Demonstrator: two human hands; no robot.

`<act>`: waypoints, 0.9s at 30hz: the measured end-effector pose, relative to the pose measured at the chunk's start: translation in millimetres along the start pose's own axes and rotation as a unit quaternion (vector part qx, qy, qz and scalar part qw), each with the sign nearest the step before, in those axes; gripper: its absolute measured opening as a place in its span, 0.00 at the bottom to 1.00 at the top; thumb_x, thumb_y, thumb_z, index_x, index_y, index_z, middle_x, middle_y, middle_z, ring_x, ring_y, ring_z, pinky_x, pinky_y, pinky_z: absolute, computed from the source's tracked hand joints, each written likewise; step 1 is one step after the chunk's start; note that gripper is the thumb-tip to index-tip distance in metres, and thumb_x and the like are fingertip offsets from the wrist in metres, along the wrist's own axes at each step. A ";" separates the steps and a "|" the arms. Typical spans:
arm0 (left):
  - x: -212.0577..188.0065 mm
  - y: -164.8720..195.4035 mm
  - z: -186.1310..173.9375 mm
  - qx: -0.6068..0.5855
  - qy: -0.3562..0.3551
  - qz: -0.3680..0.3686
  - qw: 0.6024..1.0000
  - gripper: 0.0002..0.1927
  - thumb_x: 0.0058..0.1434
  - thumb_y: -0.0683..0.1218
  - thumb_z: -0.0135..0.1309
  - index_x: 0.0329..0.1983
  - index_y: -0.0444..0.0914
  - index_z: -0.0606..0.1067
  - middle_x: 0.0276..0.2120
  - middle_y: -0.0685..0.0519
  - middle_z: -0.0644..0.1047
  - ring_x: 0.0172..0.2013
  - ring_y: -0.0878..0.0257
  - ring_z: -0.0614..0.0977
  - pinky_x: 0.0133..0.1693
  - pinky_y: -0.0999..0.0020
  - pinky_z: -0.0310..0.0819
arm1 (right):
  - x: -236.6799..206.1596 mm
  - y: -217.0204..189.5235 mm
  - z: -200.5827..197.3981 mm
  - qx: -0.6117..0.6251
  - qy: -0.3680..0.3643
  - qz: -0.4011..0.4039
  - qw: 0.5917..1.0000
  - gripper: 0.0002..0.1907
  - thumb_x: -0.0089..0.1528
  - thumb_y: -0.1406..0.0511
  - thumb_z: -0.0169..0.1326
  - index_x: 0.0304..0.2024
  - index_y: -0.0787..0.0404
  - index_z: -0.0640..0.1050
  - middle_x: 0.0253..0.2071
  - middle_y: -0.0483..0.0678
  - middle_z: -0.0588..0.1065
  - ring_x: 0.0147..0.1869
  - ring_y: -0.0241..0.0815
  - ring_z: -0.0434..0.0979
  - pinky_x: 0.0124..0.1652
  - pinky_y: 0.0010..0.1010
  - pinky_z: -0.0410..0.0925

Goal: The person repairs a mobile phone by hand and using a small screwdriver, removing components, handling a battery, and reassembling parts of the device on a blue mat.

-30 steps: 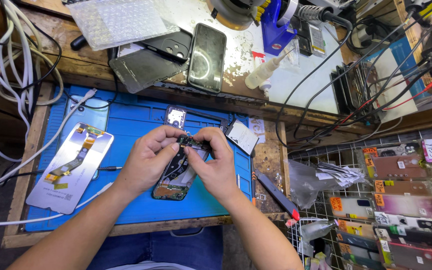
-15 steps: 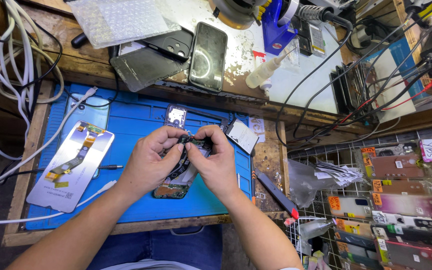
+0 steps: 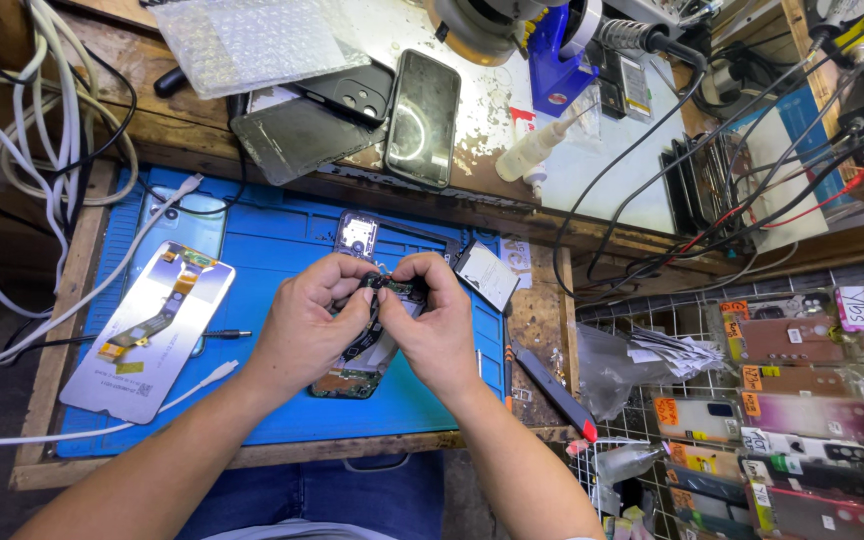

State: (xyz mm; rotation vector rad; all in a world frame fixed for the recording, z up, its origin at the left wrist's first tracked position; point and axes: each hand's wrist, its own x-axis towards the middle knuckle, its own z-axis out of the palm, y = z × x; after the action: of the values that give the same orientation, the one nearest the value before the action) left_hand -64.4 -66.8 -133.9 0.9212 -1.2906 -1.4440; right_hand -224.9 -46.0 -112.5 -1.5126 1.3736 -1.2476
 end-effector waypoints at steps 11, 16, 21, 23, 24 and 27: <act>-2.4 -2.6 0.8 0.013 0.011 0.015 1.000 0.10 0.64 0.39 0.53 0.48 0.32 0.75 0.36 0.49 0.86 0.35 0.73 0.82 0.34 0.75 0.79 | 2.2 -0.3 2.6 -0.001 -0.002 0.019 1.000 0.12 0.59 0.73 0.59 0.42 0.64 0.71 0.43 0.44 0.71 0.49 0.32 0.70 0.51 0.23 0.67; -1.4 -2.3 2.4 -0.005 0.018 0.005 1.000 0.09 0.64 0.39 0.53 0.47 0.32 0.74 0.36 0.50 0.85 0.34 0.74 0.81 0.32 0.75 0.79 | 5.4 -0.6 2.1 0.000 -0.010 0.020 1.000 0.12 0.59 0.73 0.59 0.43 0.64 0.71 0.42 0.44 0.71 0.48 0.32 0.70 0.51 0.24 0.67; -2.6 0.9 0.4 0.020 0.023 0.014 0.999 0.08 0.64 0.40 0.53 0.46 0.32 0.75 0.34 0.50 0.86 0.33 0.74 0.82 0.32 0.75 0.79 | 5.0 -1.4 4.9 0.019 -0.011 0.038 0.999 0.12 0.60 0.72 0.59 0.43 0.64 0.71 0.42 0.44 0.71 0.47 0.31 0.69 0.49 0.23 0.67; -3.0 2.1 0.5 0.020 0.024 0.017 0.999 0.08 0.65 0.40 0.53 0.46 0.32 0.75 0.34 0.50 0.86 0.33 0.74 0.82 0.32 0.75 0.78 | 5.2 -1.7 5.6 0.016 -0.009 0.037 0.999 0.12 0.60 0.72 0.59 0.43 0.64 0.71 0.42 0.44 0.71 0.47 0.31 0.69 0.49 0.23 0.67; -3.3 2.8 -0.3 0.020 0.025 0.019 0.999 0.08 0.65 0.40 0.53 0.46 0.32 0.75 0.34 0.50 0.86 0.33 0.74 0.82 0.32 0.75 0.78 | 5.7 -2.1 6.7 0.012 -0.008 0.035 0.999 0.12 0.60 0.72 0.59 0.42 0.64 0.71 0.42 0.44 0.71 0.47 0.31 0.69 0.49 0.23 0.67; -3.8 3.1 -1.2 0.020 0.026 0.021 0.999 0.08 0.65 0.39 0.53 0.46 0.32 0.75 0.34 0.50 0.86 0.33 0.74 0.81 0.31 0.75 0.78 | 5.8 -3.0 7.7 0.012 -0.009 0.040 0.999 0.12 0.59 0.72 0.60 0.42 0.64 0.70 0.41 0.44 0.71 0.46 0.31 0.69 0.48 0.23 0.67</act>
State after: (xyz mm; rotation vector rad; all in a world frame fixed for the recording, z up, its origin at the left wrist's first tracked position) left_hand -61.7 -63.4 -131.3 0.9477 -1.2974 -1.3570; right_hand -217.0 -52.0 -110.6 -1.4360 1.3884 -1.1939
